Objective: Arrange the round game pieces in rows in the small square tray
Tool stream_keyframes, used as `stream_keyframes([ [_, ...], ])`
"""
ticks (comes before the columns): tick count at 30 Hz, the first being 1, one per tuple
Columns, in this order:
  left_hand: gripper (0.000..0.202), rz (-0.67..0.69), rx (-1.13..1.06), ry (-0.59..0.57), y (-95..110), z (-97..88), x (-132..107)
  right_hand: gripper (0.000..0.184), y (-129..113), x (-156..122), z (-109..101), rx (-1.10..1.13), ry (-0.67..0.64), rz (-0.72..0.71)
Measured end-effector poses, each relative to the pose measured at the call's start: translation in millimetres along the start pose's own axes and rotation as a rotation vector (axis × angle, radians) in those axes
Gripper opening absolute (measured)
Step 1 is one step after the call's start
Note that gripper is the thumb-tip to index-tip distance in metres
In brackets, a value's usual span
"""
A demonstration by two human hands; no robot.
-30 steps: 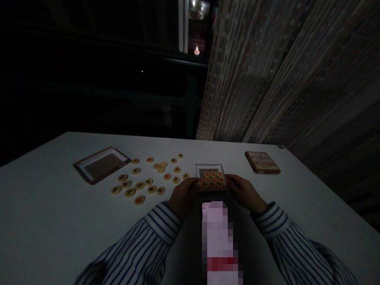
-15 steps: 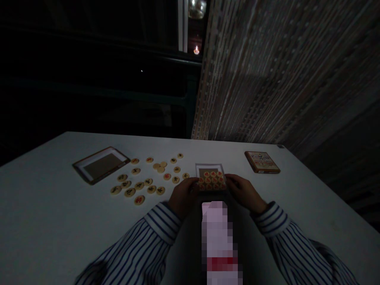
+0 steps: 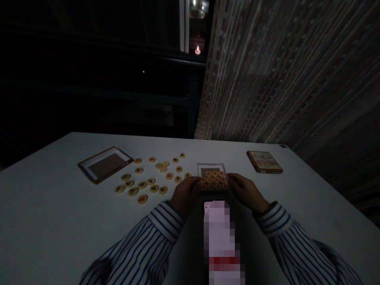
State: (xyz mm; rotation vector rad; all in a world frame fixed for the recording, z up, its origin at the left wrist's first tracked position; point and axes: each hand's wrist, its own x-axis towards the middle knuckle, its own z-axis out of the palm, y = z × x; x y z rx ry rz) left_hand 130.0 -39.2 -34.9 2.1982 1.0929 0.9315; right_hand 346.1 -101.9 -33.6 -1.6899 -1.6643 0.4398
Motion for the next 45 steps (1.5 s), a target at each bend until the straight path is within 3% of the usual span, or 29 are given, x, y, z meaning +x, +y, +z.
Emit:
stream_keyframes([
  [17, 0.014, 0.033, -0.048, 0.060, 7, -11.1, 1, 0.030, 1, -1, -2, -0.017, 0.128, 0.027],
  [23, 0.015, 0.018, -0.015, 0.107, 6, -33.8, 12, 0.029, -5, 2, -10, -0.092, 0.229, -0.014],
  [27, 0.020, -0.023, 0.016, 0.160, -10, -56.4, 22, 0.027, -12, 8, -17, -0.116, 0.266, -0.055],
  [30, 0.025, -0.072, 0.062, 0.197, -27, -69.8, 24, 0.024, -23, 15, -22, -0.152, 0.260, -0.122],
  [37, 0.030, -0.081, 0.330, 0.075, -48, -83.7, 16, 0.022, -69, 44, -24, -0.245, 0.243, -0.253],
  [40, 0.028, -0.076, 0.389, 0.023, -47, -83.6, 14, 0.021, -87, 59, -16, -0.243, 0.217, -0.313],
  [45, 0.028, -0.073, 0.421, -0.023, -46, -78.5, 12, 0.024, -113, 79, 9, -0.334, 0.062, -0.370],
])
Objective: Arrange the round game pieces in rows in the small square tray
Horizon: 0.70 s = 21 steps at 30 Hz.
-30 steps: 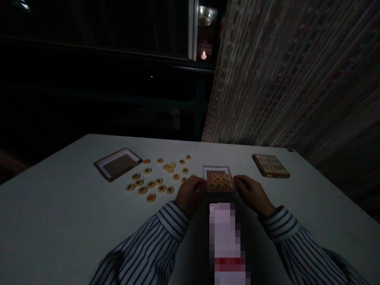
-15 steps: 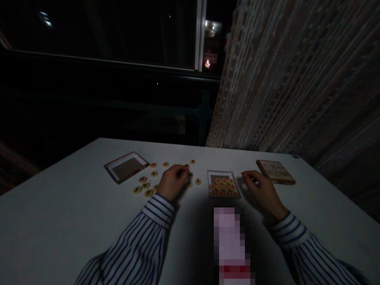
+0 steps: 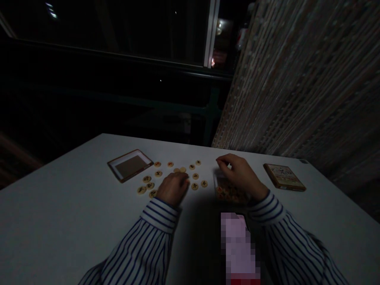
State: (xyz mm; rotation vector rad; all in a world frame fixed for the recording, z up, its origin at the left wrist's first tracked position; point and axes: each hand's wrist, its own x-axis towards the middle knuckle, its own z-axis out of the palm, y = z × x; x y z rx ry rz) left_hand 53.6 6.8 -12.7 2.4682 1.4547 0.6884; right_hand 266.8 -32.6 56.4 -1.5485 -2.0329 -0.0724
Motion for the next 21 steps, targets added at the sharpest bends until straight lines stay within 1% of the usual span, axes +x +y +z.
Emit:
stream_keyframes([
  [5, 0.025, 0.005, -0.034, 0.025, 1, 2.9, -2, 0.030, -24, 13, 19, -0.135, -0.242, -0.057],
  [9, 0.021, -0.032, -0.071, 0.023, 2, 3.1, -2, 0.032, -28, 14, 30, -0.189, -0.362, -0.082],
  [14, 0.022, -0.051, -0.027, 0.025, 1, 7.2, -2, 0.033, -21, 14, 38, -0.215, -0.401, -0.127],
  [21, 0.025, -0.050, 0.074, 0.014, -1, 11.4, -1, 0.033, -21, 12, 34, -0.203, -0.385, -0.107],
])
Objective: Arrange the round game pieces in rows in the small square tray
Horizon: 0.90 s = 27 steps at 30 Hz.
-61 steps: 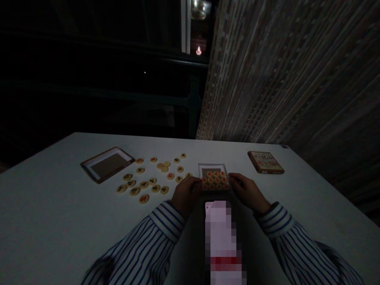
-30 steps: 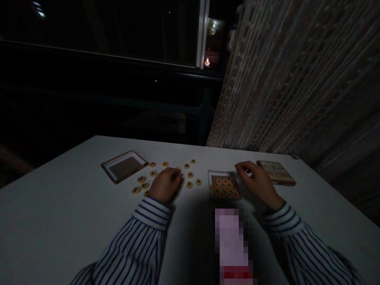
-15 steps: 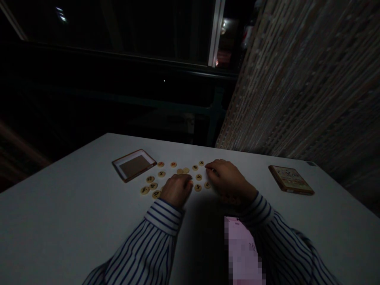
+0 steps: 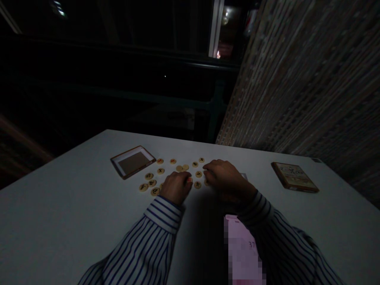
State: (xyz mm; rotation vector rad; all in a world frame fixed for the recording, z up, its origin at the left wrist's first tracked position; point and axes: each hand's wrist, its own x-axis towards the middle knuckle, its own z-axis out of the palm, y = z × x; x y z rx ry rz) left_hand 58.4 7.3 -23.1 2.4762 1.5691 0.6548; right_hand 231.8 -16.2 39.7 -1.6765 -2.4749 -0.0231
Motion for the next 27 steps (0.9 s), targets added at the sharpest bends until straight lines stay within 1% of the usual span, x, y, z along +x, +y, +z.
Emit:
stream_keyframes([
  [5, 0.025, -0.007, 0.021, -0.017, 2, -3.0, 1, 0.034, 0, -1, -3, 0.011, -0.026, 0.013],
  [9, 0.025, 0.005, -0.012, 0.010, 3, -4.6, 1, 0.034, 0, -1, -3, 0.007, -0.017, 0.007],
  [13, 0.026, 0.018, -0.060, 0.081, 4, -5.7, 3, 0.033, 0, -1, -3, -0.006, -0.019, 0.010],
  [23, 0.024, 0.054, -0.248, 0.265, 13, -10.6, 1, 0.034, 4, -6, -11, 0.003, 0.035, 0.020],
  [27, 0.024, 0.060, -0.332, 0.315, 17, -11.7, 0, 0.034, 6, -8, -16, 0.007, 0.030, 0.027],
])
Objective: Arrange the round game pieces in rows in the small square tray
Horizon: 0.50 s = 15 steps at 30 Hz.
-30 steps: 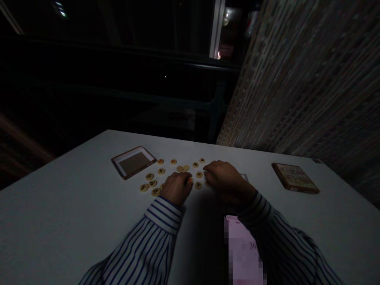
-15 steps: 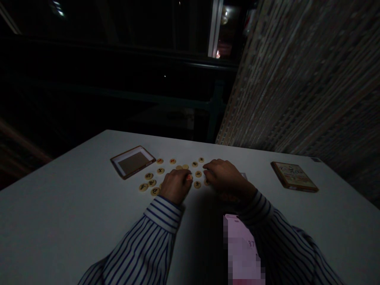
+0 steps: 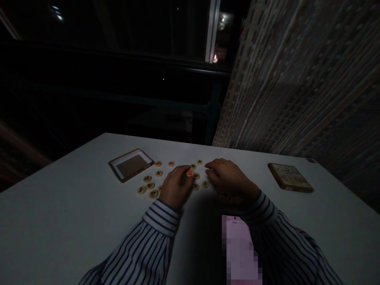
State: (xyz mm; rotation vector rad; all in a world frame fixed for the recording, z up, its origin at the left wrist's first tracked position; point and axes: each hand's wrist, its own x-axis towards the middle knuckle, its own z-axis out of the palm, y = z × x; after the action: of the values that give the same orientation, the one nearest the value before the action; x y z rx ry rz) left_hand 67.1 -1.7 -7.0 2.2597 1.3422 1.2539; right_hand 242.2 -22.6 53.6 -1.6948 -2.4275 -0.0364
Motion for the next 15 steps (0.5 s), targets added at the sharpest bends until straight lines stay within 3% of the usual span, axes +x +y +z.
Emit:
stream_keyframes([
  [6, 0.025, -0.045, -0.121, 0.062, 9, -0.5, -1, 0.034, 6, -6, -7, 0.005, 0.009, 0.000],
  [15, 0.029, -0.119, -0.285, 0.062, 15, 8.6, -5, 0.031, 24, -25, -5, 0.087, 0.051, -0.006],
])
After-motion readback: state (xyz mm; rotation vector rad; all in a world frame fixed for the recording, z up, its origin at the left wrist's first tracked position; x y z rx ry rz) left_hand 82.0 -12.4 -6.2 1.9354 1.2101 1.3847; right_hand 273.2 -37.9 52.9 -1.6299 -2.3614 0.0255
